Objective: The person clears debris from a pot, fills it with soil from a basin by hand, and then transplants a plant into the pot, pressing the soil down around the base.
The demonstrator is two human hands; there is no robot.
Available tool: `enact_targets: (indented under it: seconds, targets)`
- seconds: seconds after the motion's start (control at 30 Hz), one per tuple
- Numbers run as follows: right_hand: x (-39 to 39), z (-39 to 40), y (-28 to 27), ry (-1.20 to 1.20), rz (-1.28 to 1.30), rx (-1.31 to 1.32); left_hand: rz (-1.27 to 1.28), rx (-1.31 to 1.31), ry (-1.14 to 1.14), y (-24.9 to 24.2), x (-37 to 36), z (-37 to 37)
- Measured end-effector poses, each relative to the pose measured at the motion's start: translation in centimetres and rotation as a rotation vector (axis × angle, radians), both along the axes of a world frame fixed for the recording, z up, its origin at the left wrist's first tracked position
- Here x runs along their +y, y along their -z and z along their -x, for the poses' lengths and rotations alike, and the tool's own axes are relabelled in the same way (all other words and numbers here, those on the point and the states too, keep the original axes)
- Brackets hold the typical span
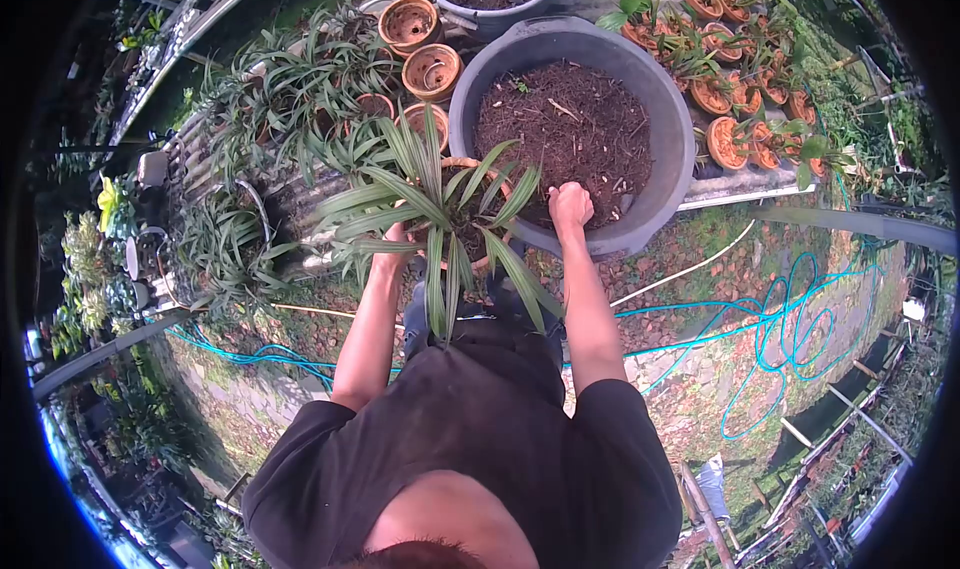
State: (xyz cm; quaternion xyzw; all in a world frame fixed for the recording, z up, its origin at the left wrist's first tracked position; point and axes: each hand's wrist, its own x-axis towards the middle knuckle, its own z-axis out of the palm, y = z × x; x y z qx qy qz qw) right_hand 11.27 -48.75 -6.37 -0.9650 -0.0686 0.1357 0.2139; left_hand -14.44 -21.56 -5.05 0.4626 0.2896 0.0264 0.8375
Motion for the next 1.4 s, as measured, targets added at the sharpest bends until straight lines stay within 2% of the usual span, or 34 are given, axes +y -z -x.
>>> enact_targets:
  seconds: [0.03, 0.07, 0.1, 0.17, 0.2, 0.3, 0.43, 0.47, 0.57, 0.6, 0.7, 0.73, 0.83, 0.93, 0.97, 1.03, 1.07, 1.17, 1.27, 1.4]
  targets:
    - [0.3, -0.1, -0.3, -0.006, -0.050, -0.008, 0.005, 0.024, 0.017, -1.8, 0.2, -0.4]
    - [0.5, -0.2, -0.7, 0.037, -0.028, 0.020, 0.067, 0.043, -0.071, -3.4, -0.9, -1.1]
    - [0.2, -0.4, -0.7, 0.052, 0.010, 0.067, 0.132, 0.062, -0.158, -8.2, -2.8, -2.8]
    - [-0.4, -1.1, -0.8, 0.082, 0.085, 0.157, 0.174, 0.188, -0.210, -12.0, -3.3, -3.7]
    - [-0.3, -1.3, -1.7, 0.094, 0.163, 0.188, 0.176, 0.193, -0.198, -12.0, -3.2, -3.5]
    - [0.4, -0.9, -2.5, 0.149, 0.166, 0.180, 0.148, 0.133, -0.148, -10.6, -2.6, -2.5]
    - [0.1, -2.3, 0.4, 0.050, 0.097, 0.185, 0.091, 0.125, -0.153, -10.5, -2.4, -1.9]
    - [-0.4, -2.0, 0.7, 0.077, 0.019, 0.103, 0.103, 0.115, -0.161, -10.2, -2.3, -2.0]
    - [-2.5, -2.3, -0.6, -0.072, -0.074, 0.153, 0.140, 0.068, -0.193, -9.9, -2.1, -2.4]
    - [-3.3, -2.2, -1.0, -0.136, -0.067, 0.050, 0.127, 0.057, -0.189, -10.0, -2.1, -2.6]
    - [-5.1, -2.3, -2.2, -0.109, -0.269, 0.073, 0.121, 0.065, -0.157, -10.5, -2.1, -2.9]
    - [-5.1, -1.7, -4.2, -0.098, -0.368, 0.008, 0.123, 0.073, -0.150, -10.6, -2.1, -3.2]
    - [-4.3, -0.7, -11.6, -0.157, -0.407, -0.006, 0.157, 0.090, -0.104, -10.7, -2.4, -3.7]
    - [-3.2, 0.6, -16.3, -0.279, -0.487, -0.191, 0.158, 0.070, -0.116, -9.8, -3.1, -4.5]
    - [-2.9, 0.9, -17.8, -0.328, -0.513, -0.245, 0.101, -0.035, -0.174, -9.3, -3.5, -5.0]
    - [-2.2, 1.7, -21.5, -0.314, -0.506, -0.108, -0.149, -0.115, -0.077, -8.5, -3.4, -5.7]
    - [-1.8, 2.2, -22.9, -0.306, -0.502, -0.038, -0.189, -0.121, -0.044, -7.9, -3.3, -5.9]
    - [-0.6, 3.7, -25.3, -0.450, -0.528, -0.119, -0.201, -0.137, 0.031, -4.0, -2.5, -6.0]
    - [0.2, 5.0, -26.2, -0.412, -0.414, -0.187, -0.292, -0.226, 0.080, -1.6, -2.1, -6.1]
    - [0.6, 5.8, -25.9, -0.358, -0.339, -0.298, -0.519, -0.315, 0.101, -6.4, -4.4, -6.7]
